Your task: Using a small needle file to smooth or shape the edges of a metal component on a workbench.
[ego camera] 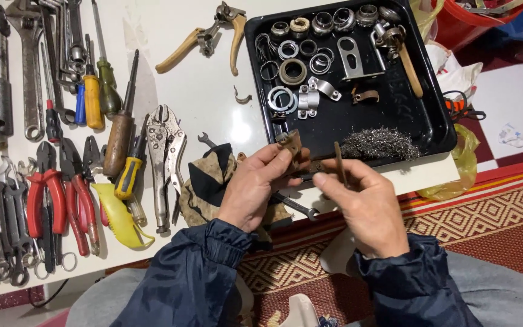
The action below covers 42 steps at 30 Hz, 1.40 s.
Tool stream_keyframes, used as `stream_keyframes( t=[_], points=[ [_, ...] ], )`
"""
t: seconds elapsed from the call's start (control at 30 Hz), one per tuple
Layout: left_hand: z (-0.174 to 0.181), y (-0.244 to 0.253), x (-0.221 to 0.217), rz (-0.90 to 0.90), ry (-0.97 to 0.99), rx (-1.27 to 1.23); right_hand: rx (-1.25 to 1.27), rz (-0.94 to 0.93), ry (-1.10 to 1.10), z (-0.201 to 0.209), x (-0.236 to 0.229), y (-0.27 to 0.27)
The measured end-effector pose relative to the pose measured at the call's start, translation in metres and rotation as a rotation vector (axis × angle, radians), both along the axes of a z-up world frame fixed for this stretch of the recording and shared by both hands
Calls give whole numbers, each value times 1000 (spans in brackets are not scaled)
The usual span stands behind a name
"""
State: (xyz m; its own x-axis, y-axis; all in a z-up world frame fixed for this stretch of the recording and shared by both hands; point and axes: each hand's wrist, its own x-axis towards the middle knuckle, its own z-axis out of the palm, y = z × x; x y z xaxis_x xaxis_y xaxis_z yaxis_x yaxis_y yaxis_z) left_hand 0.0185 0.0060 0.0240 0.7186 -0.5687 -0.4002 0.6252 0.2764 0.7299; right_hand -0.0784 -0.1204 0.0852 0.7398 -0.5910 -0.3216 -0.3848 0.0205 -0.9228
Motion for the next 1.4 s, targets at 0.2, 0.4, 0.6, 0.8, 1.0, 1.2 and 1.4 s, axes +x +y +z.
stream_keyframes(
  t=[0.2, 0.4, 0.6, 0.8, 1.0, 1.2, 1.4],
  points=[
    [5, -5, -7, 14, -73, 39, 124, -13, -73, -10, 7, 1],
    [9, -6, -8, 2, -132, 24, -51, 17, -196, -20, 10, 3],
    [11, -3, -11, -49, -139, 9, -416, 106, -301, -14, 10, -6],
    [30, 7, -3, -166, -176, 25, -592, 169, -370, -12, 9, -9],
    [33, 9, -1, -168, 39, 128, -632, 204, -398, -24, 7, -14],
    [40, 4, 5, -63, 110, 192, -563, 213, -369, -24, 7, -11],
    [36, 6, 6, -39, 124, 129, -398, 182, -127, -9, 3, -13]
  ],
)
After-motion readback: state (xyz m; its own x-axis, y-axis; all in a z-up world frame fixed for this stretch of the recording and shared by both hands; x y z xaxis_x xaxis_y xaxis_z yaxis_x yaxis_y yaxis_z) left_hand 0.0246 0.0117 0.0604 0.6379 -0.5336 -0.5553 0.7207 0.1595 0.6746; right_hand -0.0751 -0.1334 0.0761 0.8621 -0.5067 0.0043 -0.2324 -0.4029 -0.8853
